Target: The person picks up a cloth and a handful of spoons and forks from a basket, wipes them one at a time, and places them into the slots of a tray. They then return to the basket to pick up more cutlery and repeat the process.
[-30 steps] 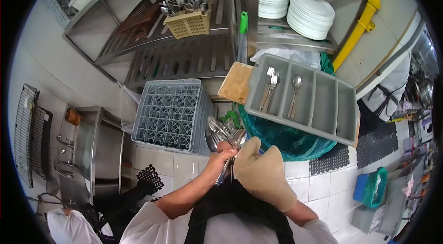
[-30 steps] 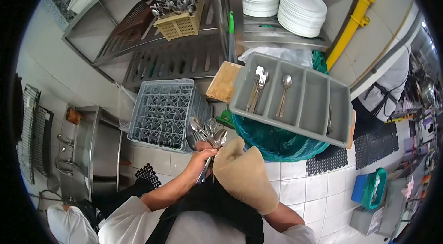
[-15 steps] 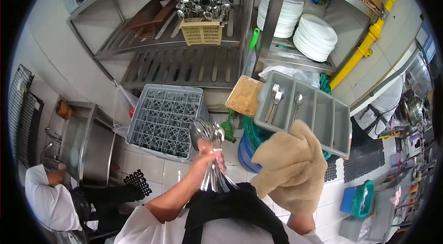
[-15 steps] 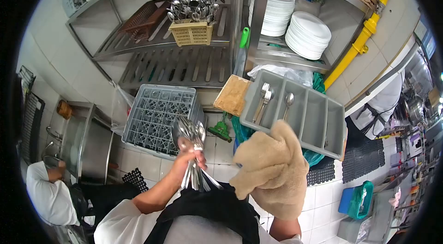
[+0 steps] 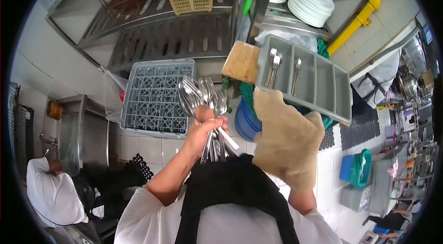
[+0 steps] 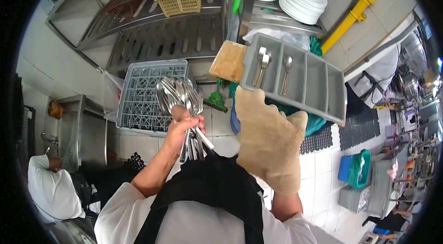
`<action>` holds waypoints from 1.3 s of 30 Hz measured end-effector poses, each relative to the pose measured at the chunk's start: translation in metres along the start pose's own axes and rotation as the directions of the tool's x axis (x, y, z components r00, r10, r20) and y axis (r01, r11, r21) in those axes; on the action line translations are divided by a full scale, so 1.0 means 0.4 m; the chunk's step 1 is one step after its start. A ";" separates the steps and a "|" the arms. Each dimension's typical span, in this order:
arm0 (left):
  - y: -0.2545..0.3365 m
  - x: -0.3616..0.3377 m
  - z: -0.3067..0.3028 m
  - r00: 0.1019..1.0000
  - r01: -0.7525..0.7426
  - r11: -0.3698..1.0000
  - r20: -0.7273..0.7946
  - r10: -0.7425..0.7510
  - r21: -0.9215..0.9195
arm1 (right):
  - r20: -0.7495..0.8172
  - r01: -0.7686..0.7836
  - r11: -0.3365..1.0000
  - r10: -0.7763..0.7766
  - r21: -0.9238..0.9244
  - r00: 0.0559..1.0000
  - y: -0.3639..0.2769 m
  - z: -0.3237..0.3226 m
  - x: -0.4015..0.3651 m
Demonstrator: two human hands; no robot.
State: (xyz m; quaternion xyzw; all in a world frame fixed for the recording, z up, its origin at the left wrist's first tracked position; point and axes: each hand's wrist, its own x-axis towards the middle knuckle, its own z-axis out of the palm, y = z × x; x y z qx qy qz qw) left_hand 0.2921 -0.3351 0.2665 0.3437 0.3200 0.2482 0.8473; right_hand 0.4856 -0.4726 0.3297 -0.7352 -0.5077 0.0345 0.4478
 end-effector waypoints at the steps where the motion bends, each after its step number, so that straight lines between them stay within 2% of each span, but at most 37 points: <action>1: 0.009 -0.002 0.007 1.000 -0.020 1.000 0.015 0.020 0.001 | -0.032 0.031 0.999 -0.032 -0.031 0.999 -0.010 0.004 0.003; 2: 0.005 -0.008 0.012 1.000 -0.004 1.000 0.023 0.004 0.002 | -0.068 0.063 0.996 -0.067 -0.063 0.995 -0.020 0.008 0.006; 5: -0.007 -0.003 0.034 0.993 -0.115 0.993 0.030 0.116 -0.013 | -0.179 0.159 0.970 -0.192 -0.183 0.965 -0.048 0.018 0.016; 6: -0.010 -0.005 0.039 0.993 -0.106 0.994 0.042 0.106 -0.013 | -0.184 0.149 0.970 -0.185 -0.194 0.965 -0.057 0.019 0.020; 7: -0.009 -0.010 0.045 0.996 -0.083 0.996 0.040 0.084 -0.014 | -0.007 0.218 0.880 -0.243 -0.422 0.970 -0.068 0.021 0.024; 9: -0.012 -0.019 0.061 0.997 -0.072 0.997 0.032 0.072 -0.013 | 0.363 0.415 0.543 -0.206 -0.730 0.909 -0.088 0.031 0.026; 10: -0.016 -0.019 0.066 0.997 -0.067 0.998 0.040 0.067 -0.015 | 0.362 0.410 0.539 -0.199 -0.736 0.911 -0.098 0.043 0.025; 12: -0.024 -0.020 0.072 0.996 -0.074 0.986 0.069 0.064 0.149 | 0.207 0.130 0.768 0.003 -0.627 0.978 -0.122 0.073 0.018; 13: -0.034 -0.019 0.071 0.983 -0.155 0.962 0.132 0.127 0.226 | 0.143 -0.024 0.841 0.121 -0.541 0.982 -0.131 0.084 0.014; 14: -0.042 -0.021 0.071 0.983 -0.150 0.962 0.136 0.122 0.226 | 0.140 -0.030 0.838 0.126 -0.544 0.982 -0.136 0.091 0.012; 16: -0.054 -0.025 0.073 0.962 -0.262 0.930 0.151 0.229 0.259 | 0.068 -0.141 0.873 0.194 -0.467 0.979 -0.144 0.106 0.014; 18: -0.060 -0.022 0.073 0.963 -0.259 0.941 0.133 0.234 0.217 | 0.007 -0.238 0.895 0.259 -0.377 0.966 -0.148 0.122 0.024; 20: -0.052 -0.022 0.075 0.979 -0.170 0.981 0.128 0.158 0.093 | -0.045 -0.329 0.903 0.330 -0.277 0.943 -0.149 0.135 0.036; 21: -0.041 -0.033 0.092 0.985 -0.167 0.980 0.065 0.161 0.110 | -0.070 -0.371 0.901 0.365 -0.224 0.929 -0.147 0.140 0.044; 22: -0.041 -0.030 0.086 0.984 -0.170 0.980 0.065 0.163 0.108 | -0.092 -0.409 0.896 0.399 -0.170 0.912 -0.143 0.143 0.054; 24: -0.049 -0.031 0.067 0.987 -0.147 0.933 0.107 0.118 0.327 | -0.110 -0.446 0.887 0.435 -0.116 0.894 -0.130 0.148 0.061; 29: -0.053 -0.037 0.068 0.988 -0.149 0.926 0.099 0.122 0.348 | -0.047 -0.170 0.936 0.164 -0.309 0.985 -0.030 0.059 0.057; 35: -0.053 -0.040 0.072 0.988 -0.156 0.918 0.080 0.136 0.364 | 0.087 0.165 0.856 -0.140 -0.490 0.986 0.076 -0.021 0.070; 36: -0.052 -0.042 0.065 0.990 -0.144 0.918 0.065 0.129 0.369 | 0.085 0.161 0.857 -0.137 -0.490 0.987 0.075 -0.007 0.067; 39: -0.054 -0.027 0.055 0.987 -0.158 0.935 0.052 0.149 0.317 | 0.248 0.073 0.811 0.091 -0.580 0.964 0.062 0.032 0.060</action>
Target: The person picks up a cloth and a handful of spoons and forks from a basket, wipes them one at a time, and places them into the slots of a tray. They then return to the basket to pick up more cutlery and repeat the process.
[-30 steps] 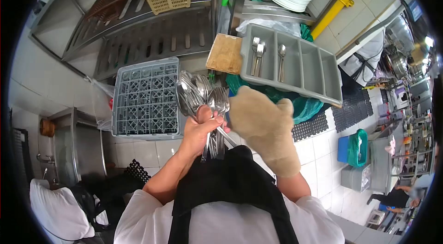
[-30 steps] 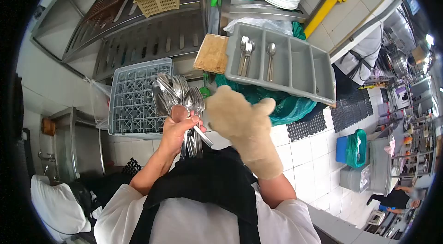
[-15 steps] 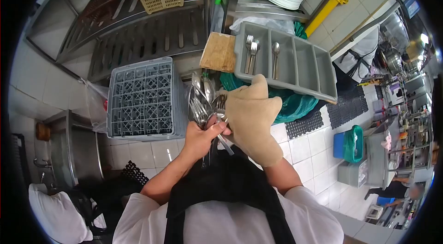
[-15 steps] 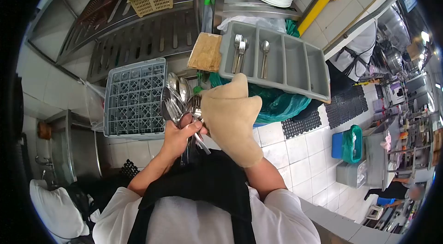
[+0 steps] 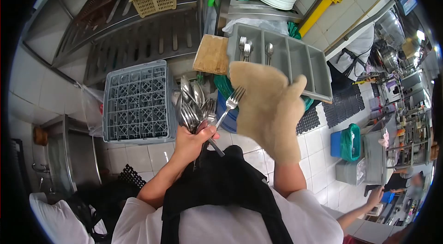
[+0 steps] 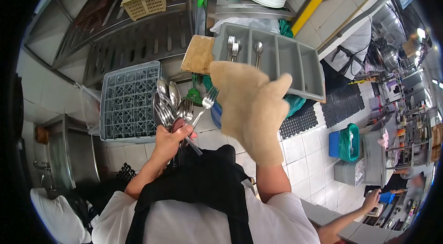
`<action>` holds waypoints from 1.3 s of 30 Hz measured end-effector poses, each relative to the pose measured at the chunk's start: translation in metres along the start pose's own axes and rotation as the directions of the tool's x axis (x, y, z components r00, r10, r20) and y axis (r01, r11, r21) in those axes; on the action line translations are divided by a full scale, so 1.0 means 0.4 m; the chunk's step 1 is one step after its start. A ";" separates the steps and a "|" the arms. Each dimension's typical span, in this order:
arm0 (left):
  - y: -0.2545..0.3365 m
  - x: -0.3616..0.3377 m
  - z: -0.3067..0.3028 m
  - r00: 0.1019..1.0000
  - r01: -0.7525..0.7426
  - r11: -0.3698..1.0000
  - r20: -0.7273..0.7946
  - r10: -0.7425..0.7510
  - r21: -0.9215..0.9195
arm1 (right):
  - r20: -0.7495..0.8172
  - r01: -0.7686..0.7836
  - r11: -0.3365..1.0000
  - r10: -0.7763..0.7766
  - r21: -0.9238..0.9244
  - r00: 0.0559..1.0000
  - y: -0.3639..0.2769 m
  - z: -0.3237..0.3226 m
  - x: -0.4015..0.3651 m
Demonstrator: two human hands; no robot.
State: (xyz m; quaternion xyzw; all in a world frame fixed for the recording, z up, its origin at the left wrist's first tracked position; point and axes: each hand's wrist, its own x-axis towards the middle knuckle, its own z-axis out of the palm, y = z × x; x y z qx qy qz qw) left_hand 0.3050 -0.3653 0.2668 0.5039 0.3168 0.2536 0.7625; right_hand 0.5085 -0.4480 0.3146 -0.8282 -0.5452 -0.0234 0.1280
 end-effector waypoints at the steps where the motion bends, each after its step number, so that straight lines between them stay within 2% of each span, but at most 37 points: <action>1: -0.001 0.002 0.003 1.000 0.007 1.000 -0.016 -0.008 -0.026 | 0.087 -0.039 0.999 0.042 -0.034 0.995 -0.011 0.009 0.001; 5: 0.009 0.008 0.046 0.999 0.043 0.999 0.003 -0.043 -0.014 | 0.383 -0.187 0.962 0.252 -0.199 0.889 -0.054 0.042 0.011; 6: 0.001 0.006 0.055 0.998 0.039 0.999 0.044 -0.039 -0.001 | 0.375 -0.203 0.959 0.265 -0.198 0.889 -0.058 0.038 0.012; 13: -0.008 -0.004 0.115 0.976 0.025 0.997 0.216 -0.009 -0.071 | 0.114 -0.072 0.899 0.133 -0.431 0.985 -0.108 -0.143 0.019; 14: -0.010 -0.007 0.122 0.979 0.030 0.997 0.203 -0.014 -0.076 | 0.315 0.091 0.937 0.022 -0.338 0.949 -0.100 -0.208 0.028; 15: -0.011 -0.009 0.125 0.982 0.034 0.996 0.189 -0.018 -0.080 | 0.317 0.094 0.937 0.019 -0.337 0.948 -0.094 -0.203 0.042; 17: -0.020 -0.012 0.121 0.984 0.034 0.996 0.176 -0.020 -0.077 | 0.193 -0.141 0.955 0.195 -0.262 0.962 -0.077 -0.162 0.066; 20: -0.034 -0.016 0.113 0.988 0.033 0.997 0.153 -0.022 -0.072 | 0.039 -0.462 0.882 0.467 -0.097 0.883 -0.061 -0.110 0.083; 21: -0.034 -0.017 0.106 0.982 0.026 0.999 0.186 -0.021 -0.025 | 0.043 -0.458 0.884 0.464 -0.097 0.885 -0.084 -0.157 0.079; 22: -0.036 -0.018 0.101 0.976 0.019 1.000 0.219 -0.023 0.023 | 0.051 -0.532 0.847 0.532 -0.018 0.845 -0.108 -0.219 0.065; 23: -0.039 -0.019 0.102 0.976 0.021 1.000 0.214 -0.025 0.022 | 0.065 -0.599 0.798 0.596 0.060 0.800 -0.123 -0.257 0.059; 24: -0.042 -0.021 0.106 0.982 -0.025 1.000 0.190 0.020 0.020 | 0.068 -0.597 0.800 0.593 0.060 0.802 -0.114 -0.241 0.064; 26: -0.047 -0.017 0.107 0.985 -0.070 0.997 0.162 0.066 0.020 | 0.322 -0.359 0.932 0.356 -0.052 0.877 -0.080 -0.179 0.080; 27: -0.048 -0.009 0.104 0.993 -0.077 0.997 0.094 0.078 -0.012 | 0.324 -0.357 0.933 0.353 -0.050 0.878 -0.073 -0.151 0.076; 29: -0.025 0.003 0.106 0.997 -0.078 0.997 -0.007 0.078 -0.018 | 0.234 -0.305 0.952 0.299 -0.010 0.925 -0.072 -0.085 0.045; 32: -0.022 0.013 0.104 0.998 -0.060 0.998 -0.033 0.060 -0.004 | 0.091 -0.223 0.974 0.219 0.042 0.971 -0.087 -0.005 -0.012; 33: -0.031 0.017 0.103 0.996 -0.091 0.996 -0.009 0.091 -0.022 | 0.042 -0.194 0.979 0.192 0.055 0.980 -0.111 -0.037 -0.011; 34: -0.036 0.022 0.104 0.992 -0.123 0.991 0.015 0.124 -0.042 | 0.242 -0.034 0.999 0.038 -0.020 0.970 -0.119 -0.096 -0.033; 35: -0.035 0.024 0.106 0.992 -0.124 0.991 0.014 0.125 -0.041 | 0.242 -0.034 0.999 0.038 -0.020 0.970 -0.120 -0.063 -0.041; 37: -0.033 0.030 0.112 0.969 -0.246 0.966 -0.007 0.248 0.080 | 0.168 -0.056 0.994 0.070 -0.090 0.983 -0.120 0.027 -0.053; 38: -0.033 0.033 0.108 0.968 -0.248 0.966 -0.008 0.249 0.078 | 0.031 0.071 0.994 -0.069 -0.081 0.997 -0.111 0.014 -0.054; 39: -0.035 0.035 0.097 0.992 -0.126 0.992 0.031 0.125 0.029 | 0.033 0.074 0.994 -0.072 -0.081 0.997 -0.105 0.002 -0.046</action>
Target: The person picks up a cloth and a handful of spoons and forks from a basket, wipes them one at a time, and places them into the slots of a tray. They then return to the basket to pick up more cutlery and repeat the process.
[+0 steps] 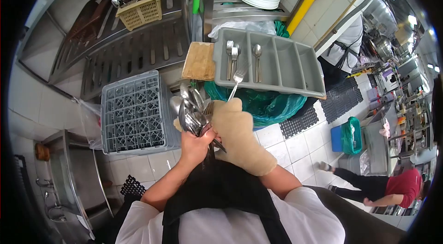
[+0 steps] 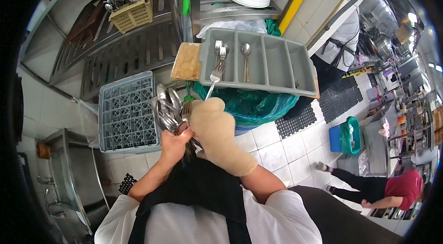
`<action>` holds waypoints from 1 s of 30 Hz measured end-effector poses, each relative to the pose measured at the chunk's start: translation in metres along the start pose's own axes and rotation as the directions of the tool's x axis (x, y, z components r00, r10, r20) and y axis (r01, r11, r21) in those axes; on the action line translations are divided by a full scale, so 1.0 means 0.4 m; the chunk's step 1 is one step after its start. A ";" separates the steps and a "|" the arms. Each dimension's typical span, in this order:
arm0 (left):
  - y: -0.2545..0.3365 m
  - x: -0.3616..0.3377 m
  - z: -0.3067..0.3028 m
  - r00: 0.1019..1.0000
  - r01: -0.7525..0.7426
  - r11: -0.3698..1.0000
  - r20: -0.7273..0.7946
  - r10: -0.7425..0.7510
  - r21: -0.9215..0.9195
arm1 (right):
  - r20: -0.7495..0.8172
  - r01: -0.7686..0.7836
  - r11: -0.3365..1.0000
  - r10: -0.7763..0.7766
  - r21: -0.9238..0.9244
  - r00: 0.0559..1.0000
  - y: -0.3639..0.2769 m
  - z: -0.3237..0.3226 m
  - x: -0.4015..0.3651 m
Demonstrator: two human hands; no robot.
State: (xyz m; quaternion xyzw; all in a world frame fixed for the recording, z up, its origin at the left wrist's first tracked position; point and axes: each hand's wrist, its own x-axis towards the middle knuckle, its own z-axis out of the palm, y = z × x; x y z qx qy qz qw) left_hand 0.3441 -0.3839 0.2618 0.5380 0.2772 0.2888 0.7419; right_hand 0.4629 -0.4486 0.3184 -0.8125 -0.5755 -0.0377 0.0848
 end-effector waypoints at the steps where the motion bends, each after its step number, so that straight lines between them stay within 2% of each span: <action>1: -0.001 0.000 -0.010 0.992 0.124 0.991 0.043 -0.122 -0.048 | 0.152 -0.093 0.996 0.090 0.015 0.984 0.006 -0.015 0.020; 2: 0.002 0.000 -0.012 0.992 0.124 0.991 0.029 -0.123 -0.049 | 0.304 -0.182 0.983 0.168 0.017 0.938 0.011 -0.022 0.041; 3: 0.008 0.000 -0.010 0.988 0.155 0.987 0.029 -0.153 -0.045 | 0.328 -0.324 0.946 0.310 -0.012 0.892 0.030 0.028 0.069; 4: 0.012 0.000 -0.015 0.982 0.186 0.982 0.031 -0.185 -0.042 | 0.340 -0.313 0.950 0.295 -0.003 0.893 0.053 0.062 0.062; 6: 0.005 0.001 -0.035 0.976 0.206 0.978 0.068 -0.205 -0.007 | 0.196 -0.152 0.986 0.163 -0.068 0.967 0.065 0.049 0.067; 8: 0.004 0.002 -0.033 0.985 0.145 0.986 0.111 -0.135 -0.085 | 0.050 -0.009 0.986 0.017 -0.165 0.999 0.073 0.033 0.070; 10: 0.012 -0.001 -0.036 0.982 0.159 0.986 0.111 -0.153 -0.041 | -0.082 0.127 0.952 -0.155 -0.279 0.984 0.077 0.019 0.070; 12: 0.017 -0.004 -0.039 0.967 0.237 0.971 0.101 -0.232 -0.041 | -0.188 0.240 0.884 -0.336 -0.401 0.923 0.078 0.012 0.067; 13: 0.007 -0.003 -0.040 0.967 0.239 0.970 0.097 -0.234 -0.043 | -0.185 0.244 0.884 -0.338 -0.398 0.923 0.063 0.021 0.055; 14: -0.011 0.002 -0.041 0.981 0.173 0.980 0.103 -0.163 -0.094 | -0.175 0.116 0.969 -0.156 -0.220 0.972 0.036 0.032 0.032; 15: -0.024 0.007 -0.041 0.990 0.105 0.984 0.107 -0.090 -0.144 | -0.132 -0.034 0.999 0.029 -0.040 0.991 0.020 0.033 0.022; 16: -0.030 0.010 -0.045 0.990 0.104 0.984 0.110 -0.088 -0.142 | -0.135 -0.037 0.999 0.031 -0.039 0.990 0.024 0.022 0.021; 17: -0.032 0.010 -0.049 0.989 0.106 0.993 0.110 -0.100 -0.050 | -0.004 0.156 0.987 -0.156 -0.042 0.988 0.021 -0.017 0.023; 18: -0.031 0.010 -0.049 0.988 0.106 0.993 0.110 -0.110 0.042 | 0.125 0.343 0.939 -0.337 -0.022 0.933 0.021 -0.040 0.025; 19: -0.026 0.009 -0.044 0.988 0.098 0.994 0.115 -0.103 0.045 | 0.117 0.341 0.940 -0.336 -0.027 0.935 0.022 -0.038 0.025; 21: -0.001 0.004 -0.027 0.995 0.100 0.988 0.036 -0.097 -0.119 | 0.103 0.236 0.970 -0.229 -0.060 0.968 0.022 -0.026 0.025; 24: 0.002 0.006 -0.033 0.991 0.131 0.980 -0.004 -0.133 -0.150 | 0.079 0.081 0.992 -0.074 -0.098 0.994 0.022 -0.001 0.023; 26: 0.002 0.007 -0.032 0.991 0.129 0.979 -0.014 -0.133 -0.157 | 0.064 -0.023 0.993 0.031 -0.118 0.997 0.020 0.006 0.024; 27: -0.004 0.006 -0.035 0.987 0.159 0.979 -0.004 -0.161 -0.125 | -0.014 -0.057 0.989 0.056 -0.135 0.998 0.012 0.001 0.030; 28: -0.005 0.005 -0.039 0.982 0.187 0.978 0.001 -0.187 -0.094 | -0.017 -0.051 0.990 0.049 -0.135 0.999 0.015 0.006 0.037; 29: 0.008 -0.002 -0.038 0.969 0.245 0.969 0.027 -0.244 -0.042 | -0.050 -0.120 0.966 0.112 -0.229 0.992 0.017 0.019 0.049; 30: 0.001 -0.006 -0.035 0.971 0.240 0.970 0.001 -0.240 -0.046 | -0.083 -0.180 0.932 0.162 -0.314 0.983 0.014 0.036 0.061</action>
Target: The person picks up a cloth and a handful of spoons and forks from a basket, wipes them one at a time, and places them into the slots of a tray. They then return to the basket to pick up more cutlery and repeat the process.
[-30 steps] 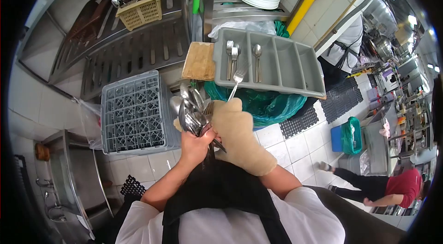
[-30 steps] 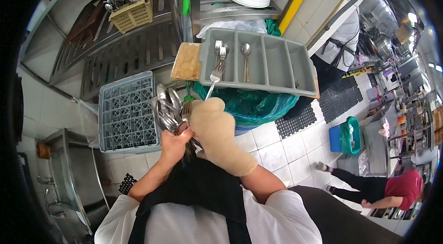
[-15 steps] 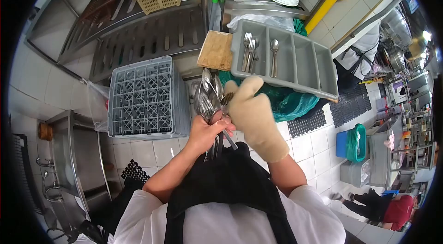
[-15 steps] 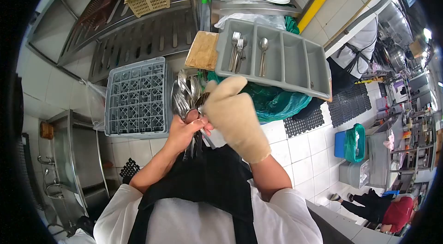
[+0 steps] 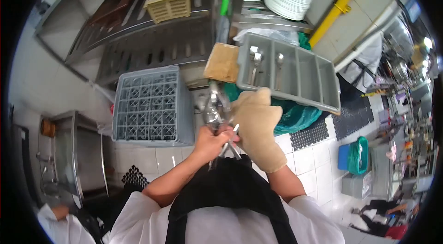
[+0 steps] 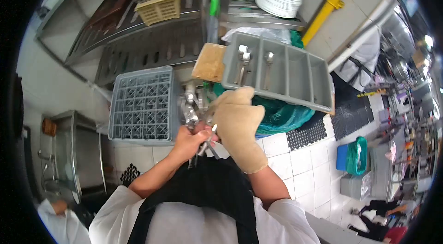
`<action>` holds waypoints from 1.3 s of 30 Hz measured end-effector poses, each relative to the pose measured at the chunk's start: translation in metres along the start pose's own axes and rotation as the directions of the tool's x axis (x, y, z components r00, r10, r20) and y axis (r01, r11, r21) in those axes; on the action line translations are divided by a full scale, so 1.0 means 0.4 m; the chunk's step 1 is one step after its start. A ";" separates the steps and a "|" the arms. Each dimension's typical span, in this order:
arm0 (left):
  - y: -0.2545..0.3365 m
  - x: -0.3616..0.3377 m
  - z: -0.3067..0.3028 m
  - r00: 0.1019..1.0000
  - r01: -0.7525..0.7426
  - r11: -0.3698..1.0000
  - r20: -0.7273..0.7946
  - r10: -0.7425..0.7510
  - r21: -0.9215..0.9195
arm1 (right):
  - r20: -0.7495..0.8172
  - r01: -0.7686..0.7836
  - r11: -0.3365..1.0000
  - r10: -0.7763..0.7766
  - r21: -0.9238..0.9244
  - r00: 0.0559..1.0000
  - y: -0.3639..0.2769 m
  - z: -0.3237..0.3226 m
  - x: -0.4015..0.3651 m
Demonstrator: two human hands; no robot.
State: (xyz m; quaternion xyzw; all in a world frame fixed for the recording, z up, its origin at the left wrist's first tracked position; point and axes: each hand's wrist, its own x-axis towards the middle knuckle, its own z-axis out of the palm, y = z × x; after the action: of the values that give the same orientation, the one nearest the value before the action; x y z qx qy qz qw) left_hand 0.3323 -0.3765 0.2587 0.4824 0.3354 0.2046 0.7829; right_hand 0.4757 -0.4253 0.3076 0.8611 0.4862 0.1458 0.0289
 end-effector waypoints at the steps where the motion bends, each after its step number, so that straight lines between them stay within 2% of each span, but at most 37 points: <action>1: -0.014 0.002 0.005 0.997 -0.056 0.997 0.050 0.054 0.044 | -0.020 -0.049 0.995 0.048 -0.084 0.999 -0.016 0.008 0.007; 2: -0.022 -0.001 0.007 0.990 -0.109 0.990 0.094 0.101 0.087 | -0.060 -0.028 0.999 0.029 0.015 0.998 -0.014 -0.017 0.009; 4: -0.016 -0.003 0.007 0.982 -0.115 0.986 0.162 0.095 0.117 | -0.055 0.036 0.998 -0.033 0.056 0.998 -0.041 -0.001 0.016; 5: -0.003 -0.007 0.011 0.979 -0.110 0.988 0.183 0.089 0.112 | -0.061 0.049 0.997 -0.045 0.067 0.997 -0.047 0.007 0.028; 7: 0.018 -0.009 -0.002 0.984 -0.061 0.968 0.177 0.018 0.241 | -0.080 0.041 0.997 -0.035 0.071 0.996 -0.037 0.021 0.059; 12: 0.016 -0.009 -0.018 0.981 -0.088 0.958 0.188 0.036 0.274 | -0.111 -0.111 0.994 0.111 0.011 0.988 0.069 0.049 0.096; 14: -0.005 -0.013 -0.019 0.991 -0.097 0.985 0.108 0.082 0.144 | -0.119 -0.208 0.977 0.201 -0.046 0.972 0.141 0.050 0.074; 17: 0.009 -0.003 -0.017 0.995 -0.095 0.985 0.014 0.094 0.147 | -0.121 -0.273 0.957 0.262 -0.093 0.958 0.078 -0.007 0.049; 19: 0.027 0.002 -0.006 0.997 -0.078 0.991 0.017 0.076 0.110 | 0.006 -0.024 0.998 0.024 0.066 1.000 0.034 0.039 0.024; 20: 0.026 0.002 -0.002 0.997 -0.076 0.993 0.019 0.074 0.087 | 0.056 0.100 0.982 -0.110 0.160 0.992 0.033 0.050 0.019; 21: 0.016 0.000 0.000 0.997 -0.074 0.994 0.029 0.072 0.083 | 0.059 0.093 0.984 -0.103 0.153 0.993 0.044 0.053 0.017; 23: 0.002 -0.004 0.003 0.991 -0.098 0.990 0.099 0.088 0.097 | -0.016 0.047 0.995 -0.046 0.089 0.999 0.067 0.056 0.016; 26: 0.026 -0.005 0.005 0.994 -0.048 0.990 0.099 0.035 0.129 | -0.136 -0.028 1.000 0.027 -0.005 0.990 0.112 0.058 0.027; 27: 0.029 -0.004 0.005 0.994 -0.047 0.996 0.104 0.039 0.072 | -0.175 -0.049 0.998 0.042 -0.038 0.984 0.129 0.057 0.030; 28: 0.033 -0.004 0.005 0.994 -0.045 0.997 0.105 0.038 0.065 | -0.216 -0.065 0.995 0.048 -0.070 0.975 0.143 0.057 0.036; 30: 0.038 -0.012 -0.002 0.990 -0.097 0.978 0.124 0.074 0.185 | -0.297 -0.084 0.989 0.044 -0.123 0.954 0.156 0.058 0.051; 32: 0.017 -0.015 -0.005 0.991 -0.100 0.986 0.097 0.087 0.137 | -0.377 -0.108 0.981 0.039 -0.163 0.925 0.155 0.063 0.059; 33: 0.011 -0.016 -0.006 0.993 -0.089 0.988 0.084 0.079 0.126 | -0.454 -0.105 0.977 0.181 0.187 0.873 0.153 0.069 0.059; 34: 0.004 -0.014 -0.007 0.995 -0.080 0.990 0.073 0.072 0.115 | -0.454 -0.100 0.977 0.177 0.187 0.874 0.149 0.092 0.055; 35: -0.003 -0.009 -0.004 0.994 -0.087 0.996 0.062 0.086 0.024 | -0.228 -0.229 0.779 0.427 0.583 0.875 0.139 0.104 0.052; 36: -0.005 -0.008 -0.007 0.994 -0.091 0.996 0.058 0.090 0.019 | 0.085 -0.361 0.417 0.549 0.834 0.832 0.133 0.111 0.045; 37: -0.001 -0.008 -0.009 0.995 -0.082 0.996 0.059 0.079 0.039 | 0.081 -0.357 0.422 0.546 0.833 0.834 0.125 0.114 0.030; 38: 0.003 -0.004 -0.007 0.996 -0.074 0.995 0.063 0.071 0.061 | 0.200 -0.357 0.510 0.338 0.782 0.920 0.092 0.058 0.016; 39: -0.002 0.000 -0.004 0.995 -0.080 0.995 0.067 0.076 0.058 | 0.326 -0.331 0.595 0.120 0.732 0.938 0.061 0.002 0.003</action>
State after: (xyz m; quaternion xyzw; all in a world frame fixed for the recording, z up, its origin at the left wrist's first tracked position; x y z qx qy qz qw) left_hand 0.3310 -0.3757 0.2577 0.5251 0.2971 0.2090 0.7697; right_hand 0.4967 -0.4369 0.3116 0.8542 0.3797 -0.1821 -0.3051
